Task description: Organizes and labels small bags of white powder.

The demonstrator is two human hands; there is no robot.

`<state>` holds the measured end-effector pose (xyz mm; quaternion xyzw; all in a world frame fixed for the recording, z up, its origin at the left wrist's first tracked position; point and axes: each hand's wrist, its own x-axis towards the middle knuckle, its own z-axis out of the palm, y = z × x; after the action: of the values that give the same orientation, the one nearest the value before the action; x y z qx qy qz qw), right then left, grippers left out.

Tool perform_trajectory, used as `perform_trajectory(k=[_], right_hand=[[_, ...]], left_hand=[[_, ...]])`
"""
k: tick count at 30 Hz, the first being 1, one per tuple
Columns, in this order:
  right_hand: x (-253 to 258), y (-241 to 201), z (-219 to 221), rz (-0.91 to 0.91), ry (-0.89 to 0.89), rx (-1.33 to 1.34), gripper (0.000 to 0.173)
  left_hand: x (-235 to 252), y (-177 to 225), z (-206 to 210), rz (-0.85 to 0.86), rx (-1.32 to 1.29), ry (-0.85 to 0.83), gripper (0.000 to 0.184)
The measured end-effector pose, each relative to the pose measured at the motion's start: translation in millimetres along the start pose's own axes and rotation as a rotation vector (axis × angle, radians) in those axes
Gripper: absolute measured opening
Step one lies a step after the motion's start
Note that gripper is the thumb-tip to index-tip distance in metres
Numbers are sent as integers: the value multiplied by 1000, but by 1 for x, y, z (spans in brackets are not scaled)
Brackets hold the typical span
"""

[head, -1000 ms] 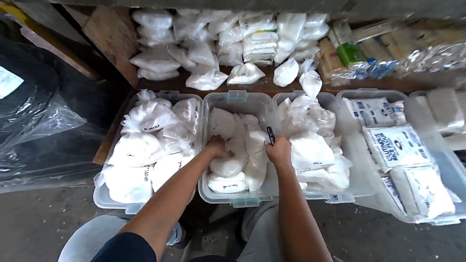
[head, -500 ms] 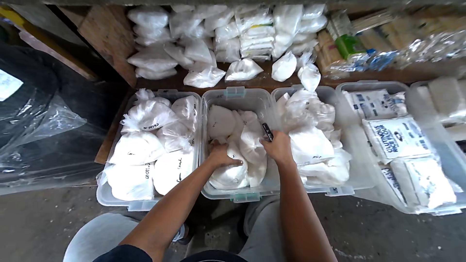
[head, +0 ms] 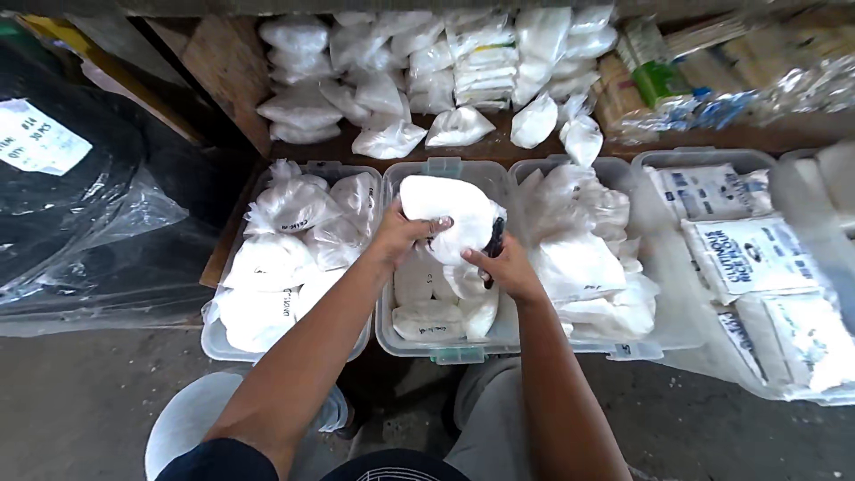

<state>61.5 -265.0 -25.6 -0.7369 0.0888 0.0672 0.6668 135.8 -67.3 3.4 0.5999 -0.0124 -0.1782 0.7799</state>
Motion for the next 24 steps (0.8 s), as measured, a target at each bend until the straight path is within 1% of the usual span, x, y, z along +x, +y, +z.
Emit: perform_trajectory(k=[2, 4, 5, 6, 7, 9, 10, 11, 12, 13, 14, 15, 16, 17, 18, 19, 20, 22, 23, 24], right_hand=[[0, 5, 0, -26, 58, -13, 49], [1, 10, -3, -32, 54, -29, 68], [1, 10, -5, -29, 13, -22, 84], [0, 9, -7, -33, -41, -16, 96], [-1, 7, -7, -46, -90, -14, 100], [-1, 7, -3, -85, -111, -25, 92], [-1, 7, 0, -103, -75, -60, 85], [-2, 7, 3, -95, -13, -123, 75], [-2, 5, 6, -59, 62, -206, 66], [-3, 3, 8, -15, 121, -298, 61], [-5, 1, 7, 31, 154, -386, 61], [-6, 1, 6, 87, 173, -447, 62], [-7, 1, 5, 129, 194, -484, 61], [-7, 2, 3, 143, 213, -491, 59], [-6, 2, 1, 137, 226, -483, 59], [-5, 2, 1, 126, 232, -472, 58], [-4, 2, 2, 124, 235, -473, 58], [-4, 4, 6, 141, 238, -514, 58], [-4, 4, 8, 162, 234, -538, 60], [-3, 2, 10, 180, 227, -563, 63]], left_hand=[[-9, -13, -3, -69, -63, -92, 42], [-12, -26, -5, -125, -123, -113, 32], [-12, -32, -6, -152, -171, -104, 27], [-12, -37, -8, -177, -218, -89, 23], [-12, -41, -9, -200, -257, -72, 20], [-12, -46, -10, -228, -306, -37, 18], [-12, -47, -10, -234, -291, -2, 21], [-13, -46, -9, -249, -239, 51, 27], [-13, -44, -7, -282, -164, 120, 38], [-13, -42, -6, -339, -98, 183, 49], [-13, -45, -6, -407, -3, 227, 53], [-15, -52, -9, -464, 152, 204, 50], [-19, -63, -13, -494, 364, 94, 43], [-24, -74, -18, -505, 602, -97, 37], [-26, -85, -20, -499, 837, -339, 34], [-28, -95, -18, -453, 1026, -559, 38], [-30, -106, -13, -400, 1164, -719, 49], [-31, -130, -2, -314, 1293, -895, 77], [-30, -139, 5, -314, 1311, -953, 80], [-29, -145, 11, -349, 1337, -997, 73]])
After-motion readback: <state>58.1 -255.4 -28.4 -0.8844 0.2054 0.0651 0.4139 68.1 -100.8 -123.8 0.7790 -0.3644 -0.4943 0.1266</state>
